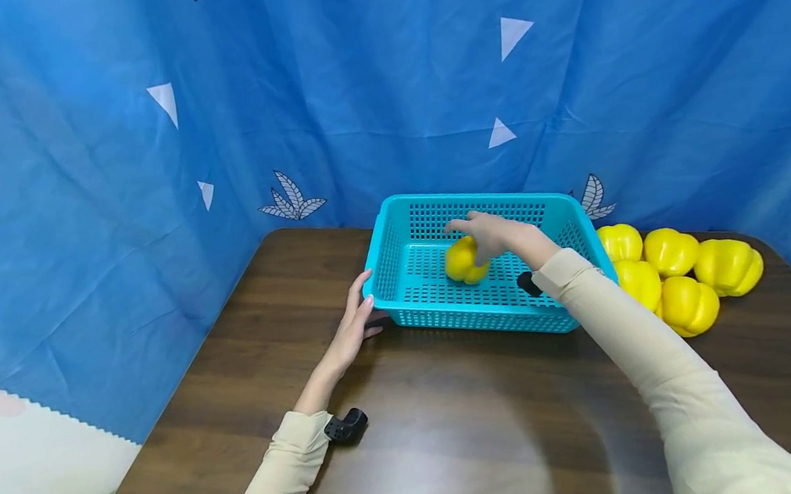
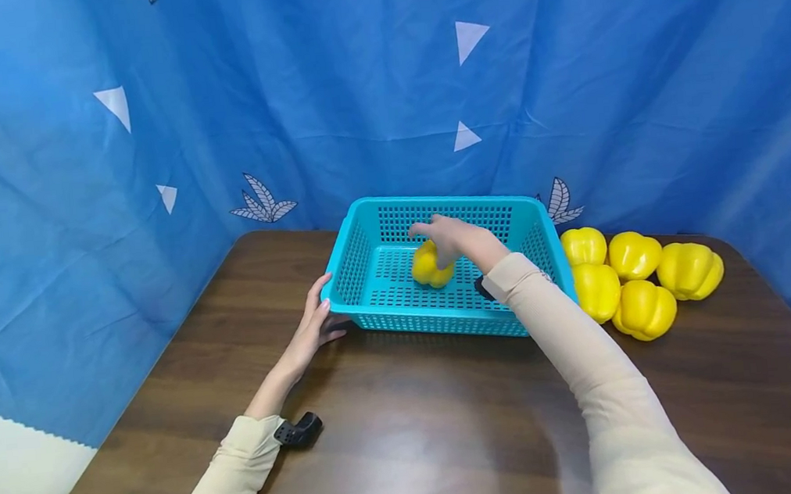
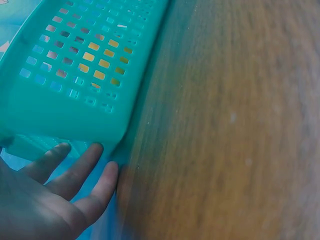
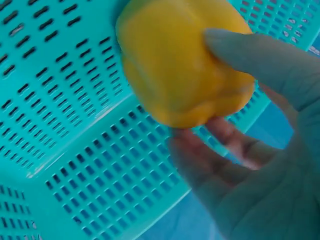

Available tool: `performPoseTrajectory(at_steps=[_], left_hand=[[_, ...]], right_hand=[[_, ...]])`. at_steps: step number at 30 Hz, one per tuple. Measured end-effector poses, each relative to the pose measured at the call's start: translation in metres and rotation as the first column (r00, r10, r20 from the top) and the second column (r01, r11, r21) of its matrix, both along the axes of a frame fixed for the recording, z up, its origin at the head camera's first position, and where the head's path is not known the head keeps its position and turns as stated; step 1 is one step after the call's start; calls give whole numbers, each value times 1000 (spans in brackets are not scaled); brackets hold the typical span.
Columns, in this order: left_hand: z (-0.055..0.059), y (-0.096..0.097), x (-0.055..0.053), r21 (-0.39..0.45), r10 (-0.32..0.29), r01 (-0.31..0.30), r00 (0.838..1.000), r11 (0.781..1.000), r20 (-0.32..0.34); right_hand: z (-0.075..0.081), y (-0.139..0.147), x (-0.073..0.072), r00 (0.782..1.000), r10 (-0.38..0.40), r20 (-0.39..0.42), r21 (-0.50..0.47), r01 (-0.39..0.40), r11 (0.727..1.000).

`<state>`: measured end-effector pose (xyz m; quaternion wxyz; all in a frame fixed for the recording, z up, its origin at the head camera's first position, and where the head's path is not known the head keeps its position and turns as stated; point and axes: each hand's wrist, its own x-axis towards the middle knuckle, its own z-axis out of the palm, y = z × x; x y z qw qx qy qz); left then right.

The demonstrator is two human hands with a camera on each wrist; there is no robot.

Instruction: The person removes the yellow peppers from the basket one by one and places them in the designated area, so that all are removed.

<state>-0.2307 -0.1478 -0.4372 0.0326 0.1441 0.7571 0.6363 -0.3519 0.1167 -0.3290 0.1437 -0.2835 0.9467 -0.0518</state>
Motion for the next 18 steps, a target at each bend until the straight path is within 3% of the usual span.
performPoseTrajectory(at_steps=[8,18], left_hand=[[-3,-1,2,-3,5,-5,1000,1000,12],[-3,-1,-1,1,0,0,1000,1000,10]], right_hand=[[-5,14,6,999,-42,29,104,39,994],[-5,22,13,996,-49,74,102,42,994]])
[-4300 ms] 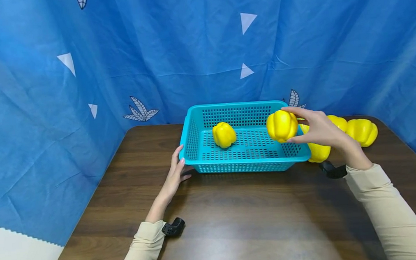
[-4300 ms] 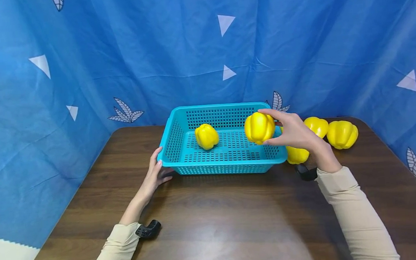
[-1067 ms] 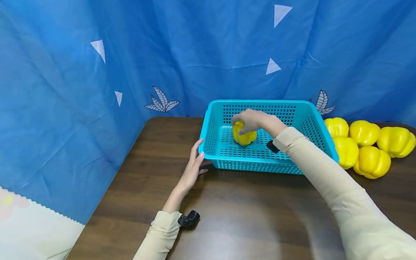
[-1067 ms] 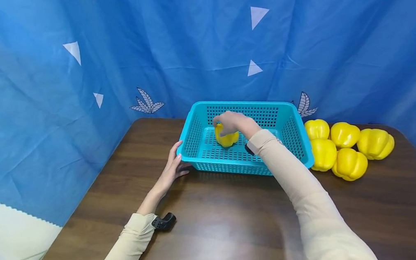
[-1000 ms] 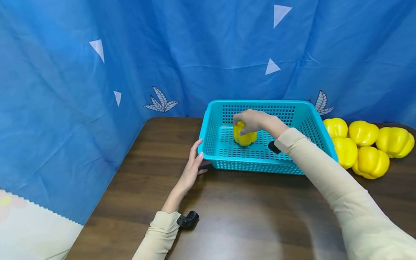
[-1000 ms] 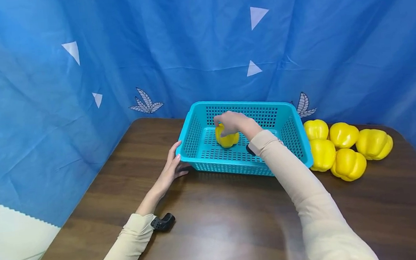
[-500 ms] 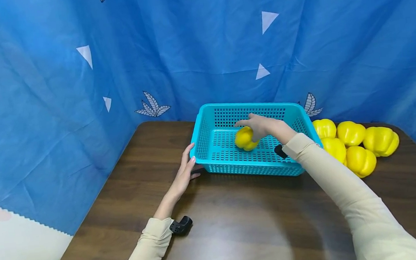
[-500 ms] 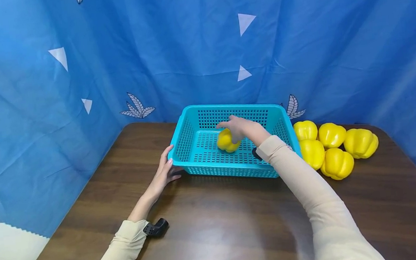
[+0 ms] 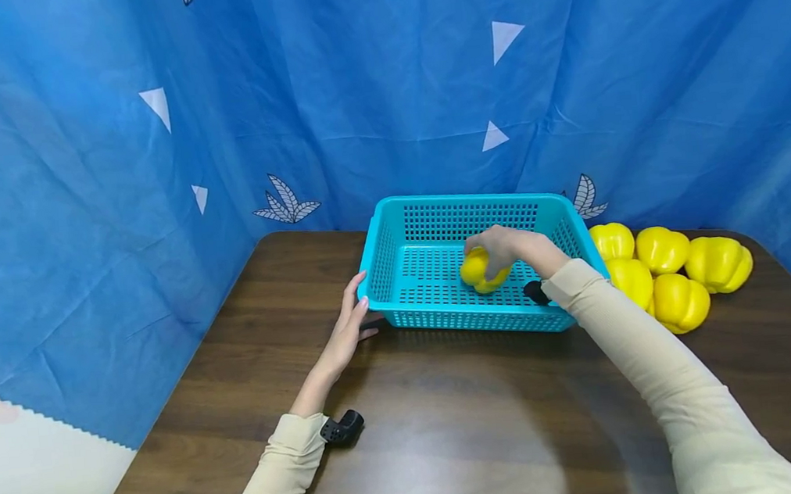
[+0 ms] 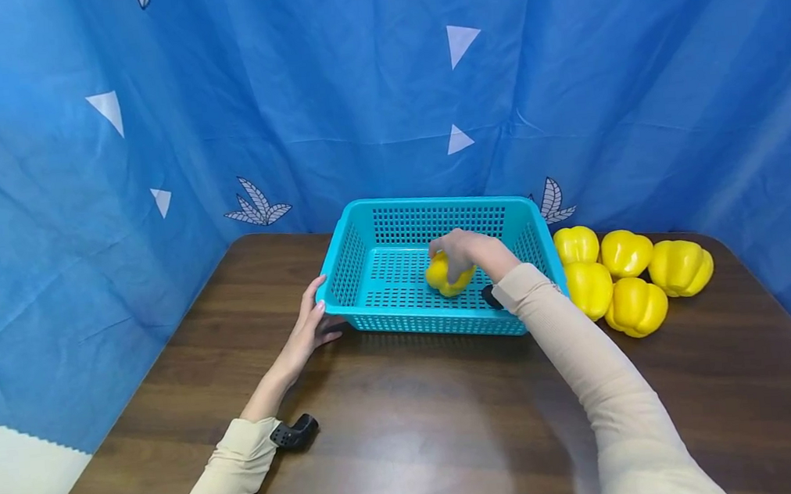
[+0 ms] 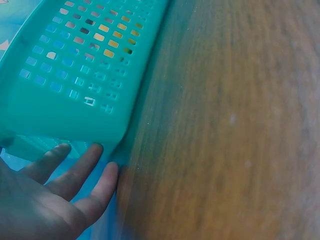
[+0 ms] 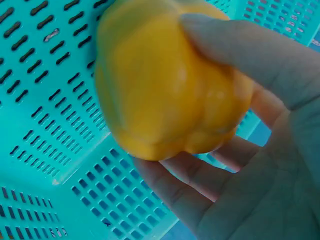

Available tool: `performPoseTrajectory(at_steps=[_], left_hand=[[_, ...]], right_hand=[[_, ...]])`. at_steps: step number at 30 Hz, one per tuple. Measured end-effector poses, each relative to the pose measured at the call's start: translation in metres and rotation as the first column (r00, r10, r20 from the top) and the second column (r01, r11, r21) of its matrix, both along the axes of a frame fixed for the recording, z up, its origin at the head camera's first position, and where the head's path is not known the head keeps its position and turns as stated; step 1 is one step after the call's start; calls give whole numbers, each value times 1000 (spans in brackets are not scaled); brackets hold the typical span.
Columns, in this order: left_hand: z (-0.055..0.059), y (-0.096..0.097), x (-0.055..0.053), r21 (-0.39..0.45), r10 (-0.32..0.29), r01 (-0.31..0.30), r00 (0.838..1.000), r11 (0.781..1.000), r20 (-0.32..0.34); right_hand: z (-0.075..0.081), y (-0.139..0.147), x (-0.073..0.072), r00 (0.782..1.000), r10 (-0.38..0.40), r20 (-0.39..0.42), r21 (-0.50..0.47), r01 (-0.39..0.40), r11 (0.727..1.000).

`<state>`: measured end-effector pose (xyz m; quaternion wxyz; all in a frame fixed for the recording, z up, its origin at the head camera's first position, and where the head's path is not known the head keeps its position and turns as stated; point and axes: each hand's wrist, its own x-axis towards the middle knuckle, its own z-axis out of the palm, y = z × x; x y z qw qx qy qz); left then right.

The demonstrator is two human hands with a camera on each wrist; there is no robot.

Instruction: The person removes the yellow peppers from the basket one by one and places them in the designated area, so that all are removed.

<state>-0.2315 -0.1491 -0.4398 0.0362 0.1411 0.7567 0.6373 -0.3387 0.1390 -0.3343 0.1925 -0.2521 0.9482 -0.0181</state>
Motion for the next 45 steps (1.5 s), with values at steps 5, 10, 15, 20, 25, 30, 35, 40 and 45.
performPoseTrajectory(at_steps=[5,10,15,20,25,30,35,40,45], left_hand=[[2,0,1,1,-12,12,1000,1000,4],[3,0,2,-2,1,-1,1000,1000,0],[3,1,3,-14,8,-8,1000,1000,3],[1,3,2,6,10,-10,1000,1000,-11],[0,3,3,9,15,-15,1000,1000,-16],[1,2,3,-5,12,-12,1000,1000,-6],[2,1,3,-9,-6,6,1000,1000,-7],[2,0,5,-5,-3,3,1000,1000,-9],[1,1,6,-3,-15,15,1000,1000,1]], right_hand=[[-2,5,-1,1000,12,15,-9,-12,1000],[-1,17,1,999,45,-7,-52,-45,998],[4,30,2,998,51,-25,-93,-53,994],[19,42,5,999,39,-28,-154,-43,987],[31,54,14,998,39,-43,-207,-47,977],[39,71,27,995,56,-78,-264,-75,962],[44,91,42,987,-12,-160,-373,-49,926],[40,112,57,965,-150,-214,-479,30,877],[32,137,75,937,-291,-194,-590,126,798]])
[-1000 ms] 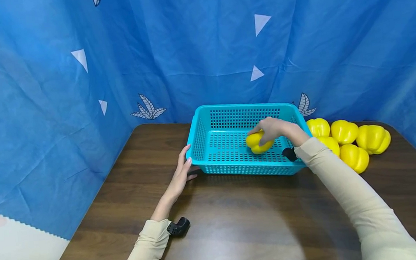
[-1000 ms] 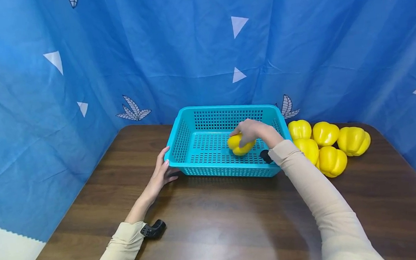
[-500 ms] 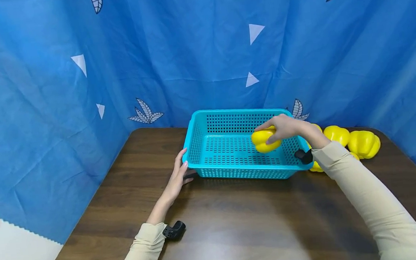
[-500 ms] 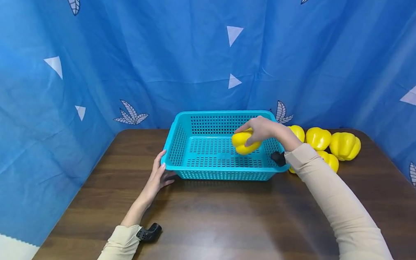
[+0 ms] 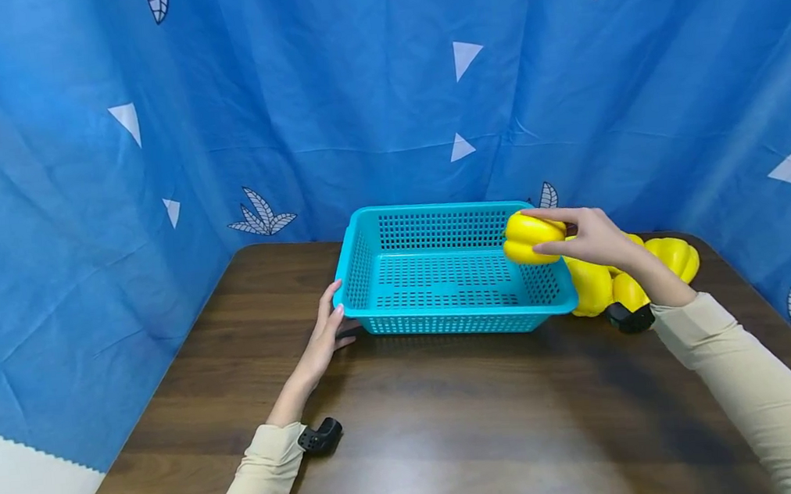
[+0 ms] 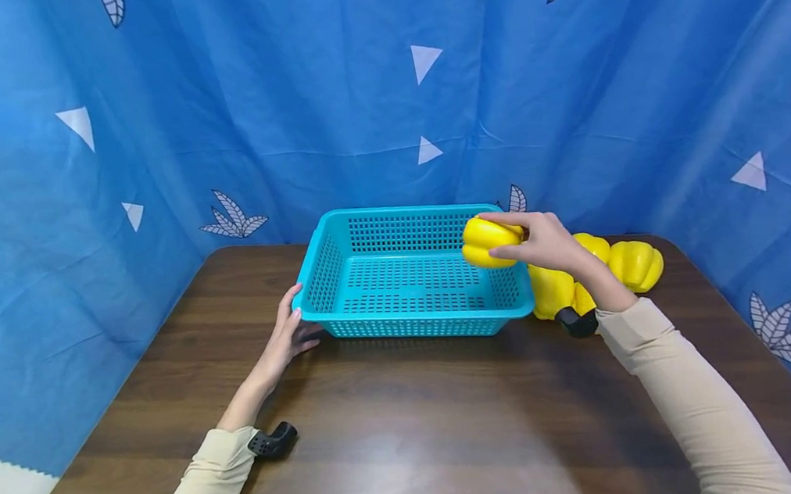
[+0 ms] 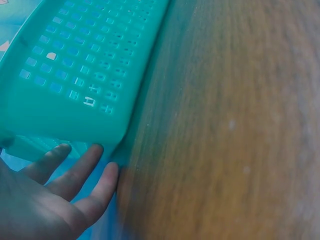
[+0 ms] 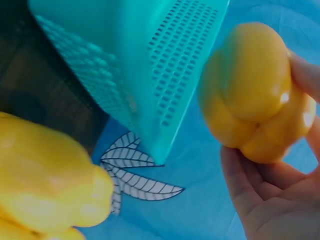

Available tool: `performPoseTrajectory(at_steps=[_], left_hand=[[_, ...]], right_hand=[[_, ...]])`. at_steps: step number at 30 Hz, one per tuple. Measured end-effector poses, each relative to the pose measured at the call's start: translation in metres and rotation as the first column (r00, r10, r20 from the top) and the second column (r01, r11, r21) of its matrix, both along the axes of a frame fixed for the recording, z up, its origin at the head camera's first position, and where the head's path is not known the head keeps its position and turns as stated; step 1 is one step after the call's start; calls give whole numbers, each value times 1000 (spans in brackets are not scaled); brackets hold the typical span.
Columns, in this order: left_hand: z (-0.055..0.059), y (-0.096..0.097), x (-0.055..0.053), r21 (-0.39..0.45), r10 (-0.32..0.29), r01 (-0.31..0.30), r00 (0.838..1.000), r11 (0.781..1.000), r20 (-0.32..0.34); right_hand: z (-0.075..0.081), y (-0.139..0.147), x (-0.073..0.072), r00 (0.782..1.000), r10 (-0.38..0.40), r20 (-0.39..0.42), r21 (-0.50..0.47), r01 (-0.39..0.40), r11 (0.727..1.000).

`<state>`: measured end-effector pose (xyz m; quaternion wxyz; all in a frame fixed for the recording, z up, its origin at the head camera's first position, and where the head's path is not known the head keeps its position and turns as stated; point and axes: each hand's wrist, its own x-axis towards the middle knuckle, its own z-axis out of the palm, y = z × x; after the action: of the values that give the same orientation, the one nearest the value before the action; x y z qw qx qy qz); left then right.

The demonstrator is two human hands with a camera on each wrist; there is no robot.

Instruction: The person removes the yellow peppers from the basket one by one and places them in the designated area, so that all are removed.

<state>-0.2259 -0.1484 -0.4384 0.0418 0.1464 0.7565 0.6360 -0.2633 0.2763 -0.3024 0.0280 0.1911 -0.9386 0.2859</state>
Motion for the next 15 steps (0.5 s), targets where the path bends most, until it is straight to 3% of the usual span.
performPoseTrajectory(at_steps=[6,15], left_hand=[[2,-1,1,4,-1,0,1000,1000,18],[1,-1,0,-3,-6,6,1000,1000,13]], right_hand=[[-8,23,26,990,-144,-8,-215,138,967],[-32,79,58,942,-336,-2,-424,303,854]])
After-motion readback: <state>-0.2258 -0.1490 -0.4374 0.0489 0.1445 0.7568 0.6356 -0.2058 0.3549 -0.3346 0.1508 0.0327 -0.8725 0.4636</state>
